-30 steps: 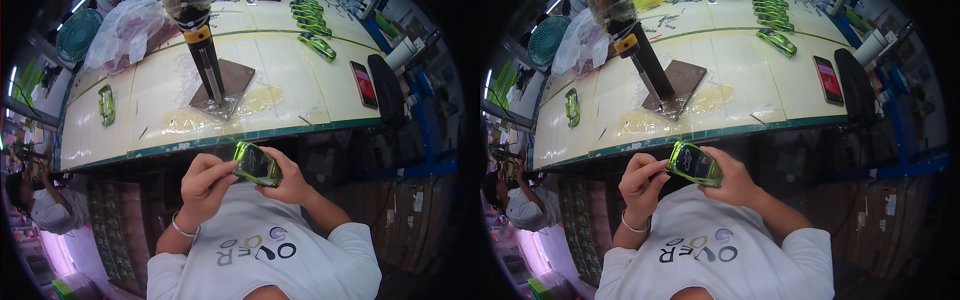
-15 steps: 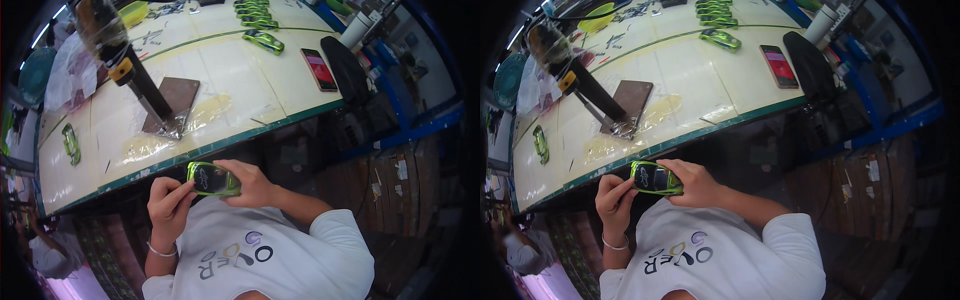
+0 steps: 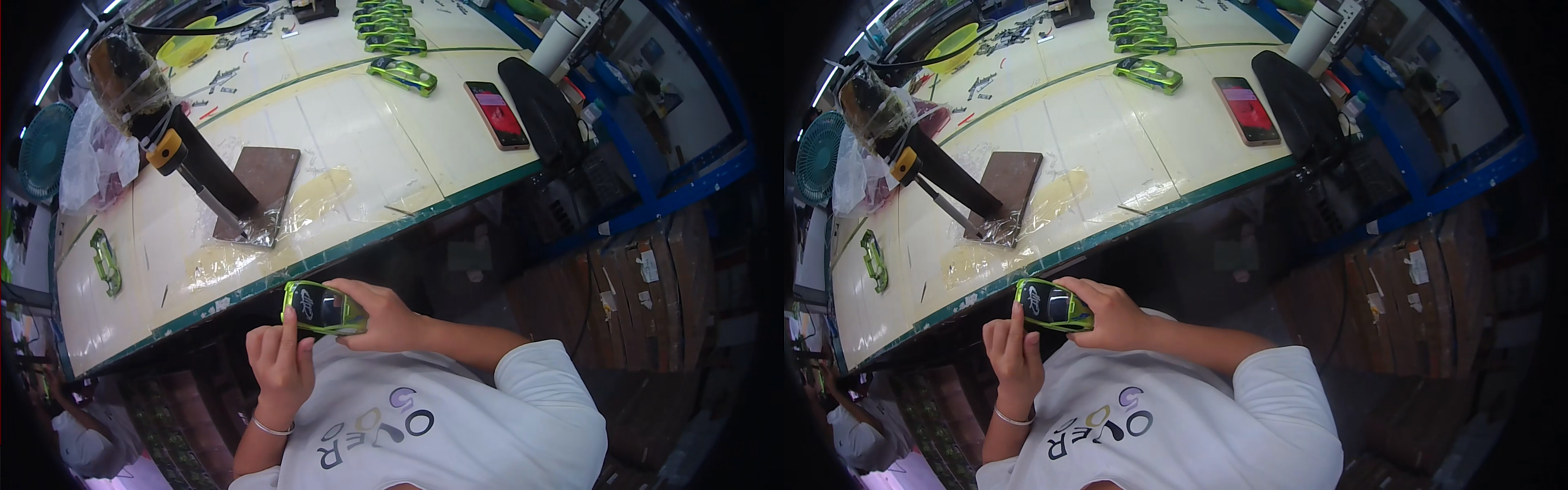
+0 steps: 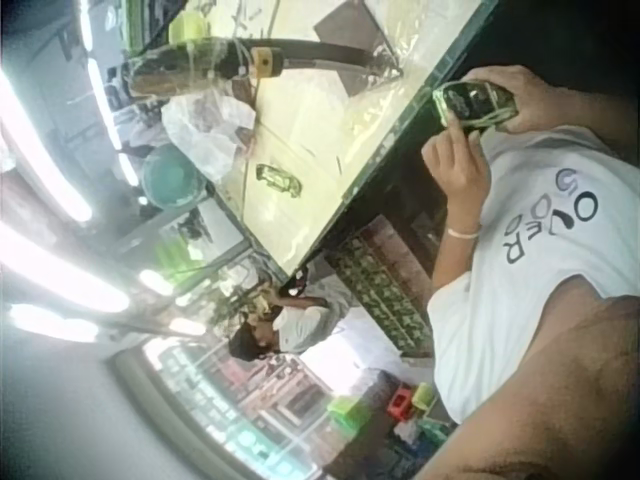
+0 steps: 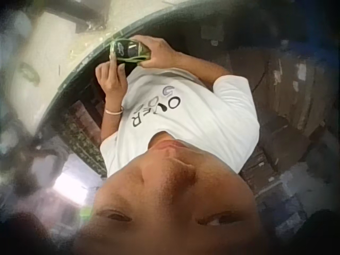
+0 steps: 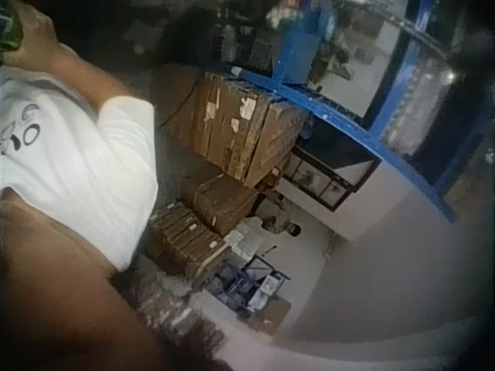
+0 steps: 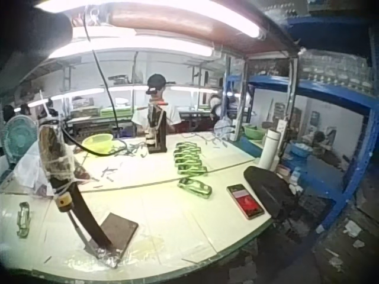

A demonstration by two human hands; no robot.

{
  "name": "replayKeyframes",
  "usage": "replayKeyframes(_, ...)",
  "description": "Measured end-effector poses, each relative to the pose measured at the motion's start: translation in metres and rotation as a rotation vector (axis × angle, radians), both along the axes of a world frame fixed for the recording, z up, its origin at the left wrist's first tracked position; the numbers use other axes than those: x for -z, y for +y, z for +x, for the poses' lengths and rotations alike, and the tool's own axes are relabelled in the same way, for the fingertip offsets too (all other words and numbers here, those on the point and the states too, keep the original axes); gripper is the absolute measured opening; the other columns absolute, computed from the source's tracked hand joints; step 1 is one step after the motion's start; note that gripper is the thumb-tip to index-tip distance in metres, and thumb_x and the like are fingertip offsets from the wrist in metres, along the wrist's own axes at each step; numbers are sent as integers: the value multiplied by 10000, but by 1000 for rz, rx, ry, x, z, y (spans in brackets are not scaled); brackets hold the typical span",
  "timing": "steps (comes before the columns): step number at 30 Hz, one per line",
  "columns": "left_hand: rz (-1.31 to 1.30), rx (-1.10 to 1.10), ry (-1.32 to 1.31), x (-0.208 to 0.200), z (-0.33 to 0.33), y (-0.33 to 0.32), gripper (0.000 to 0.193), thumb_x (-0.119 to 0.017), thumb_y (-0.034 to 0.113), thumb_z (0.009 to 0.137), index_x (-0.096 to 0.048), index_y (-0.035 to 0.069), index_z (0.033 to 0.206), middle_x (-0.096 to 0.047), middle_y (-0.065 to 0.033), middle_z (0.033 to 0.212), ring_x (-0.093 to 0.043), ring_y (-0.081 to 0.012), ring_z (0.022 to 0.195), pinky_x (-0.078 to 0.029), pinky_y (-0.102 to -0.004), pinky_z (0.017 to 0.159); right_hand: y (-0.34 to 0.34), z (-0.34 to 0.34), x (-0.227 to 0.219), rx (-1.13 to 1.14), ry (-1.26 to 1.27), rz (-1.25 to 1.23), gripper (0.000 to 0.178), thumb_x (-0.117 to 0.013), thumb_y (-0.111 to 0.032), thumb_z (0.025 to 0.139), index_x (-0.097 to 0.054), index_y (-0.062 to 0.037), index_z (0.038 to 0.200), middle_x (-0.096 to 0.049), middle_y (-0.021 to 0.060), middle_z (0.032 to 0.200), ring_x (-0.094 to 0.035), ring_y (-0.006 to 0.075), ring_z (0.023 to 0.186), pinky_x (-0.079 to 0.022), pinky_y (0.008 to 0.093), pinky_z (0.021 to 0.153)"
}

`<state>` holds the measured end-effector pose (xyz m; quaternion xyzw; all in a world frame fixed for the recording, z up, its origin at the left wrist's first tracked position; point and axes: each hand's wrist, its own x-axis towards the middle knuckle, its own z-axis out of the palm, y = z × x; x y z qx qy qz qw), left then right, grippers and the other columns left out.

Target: The person assembles small green electronic devices at a workbench. They pick up a device, insert a small black component into it, and then place the device on the table. This process is repeated for multiple units throughout the video.

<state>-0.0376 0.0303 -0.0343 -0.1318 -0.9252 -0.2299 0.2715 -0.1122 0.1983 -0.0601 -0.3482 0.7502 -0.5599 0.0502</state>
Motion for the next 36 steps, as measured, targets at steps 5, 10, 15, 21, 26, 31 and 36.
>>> replayKeyframes(5,736,-167,39,21,-1,2,294,-525,116,813,-493,-39,1060,-516,-69,757,-478,-192,778,-398,-294,714,-8,2,-8,20,196,97,629,-672,-110,559,-422,0,1124,-522,166,976,-548,307,843,-455,348,724)
replayKeyframes(10,1671,-26,-386,11,3,17,307,-393,223,852,-453,-24,1025,-580,-123,801,-594,-191,677,-508,-297,587,-2,5,-4,-118,221,156,633,-664,-269,640,-405,-16,1159,-517,142,934,-532,288,807,-430,361,721)
replayKeyframes(15,1790,-84,-467,24,14,5,281,-391,204,850,-463,-30,989,-575,-115,779,-581,-183,635,-493,-280,535,20,-57,-21,119,393,171,398,-609,-265,710,-530,-11,1007,-551,135,871,-512,299,841,-387,378,756)
replayKeyframes(21,1740,-26,-467,30,19,4,293,-388,213,854,-461,-41,980,-559,-119,787,-571,-193,645,-484,-287,536,2,-155,9,275,384,296,232,-525,-146,703,-583,-26,893,-552,152,867,-496,310,869,-400,379,792)
replayKeyframes(26,1740,-98,-463,43,21,-1,286,-404,235,840,-468,1,992,-542,-94,834,-538,-175,643,-437,-244,501,-42,-183,36,330,504,472,111,-484,-75,653,-552,9,678,-548,173,742,-530,307,793,-440,377,700)
replayKeyframes(31,1068,71,-447,79,20,-44,677,-364,529,825,-434,-82,1108,-542,-190,976,-557,-253,805,-472,-338,672,-41,-177,21,351,511,429,120,-481,-71,676,-551,21,706,-530,168,773,-546,308,734,-460,393,651)
replayKeyframes(36,896,137,-356,79,15,-47,585,-306,440,881,-442,-89,1090,-542,-188,969,-553,-250,782,-466,-320,663,-43,-172,2,263,443,534,142,-491,-89,678,-550,26,736,-528,174,823,-545,311,752,-455,398,642)
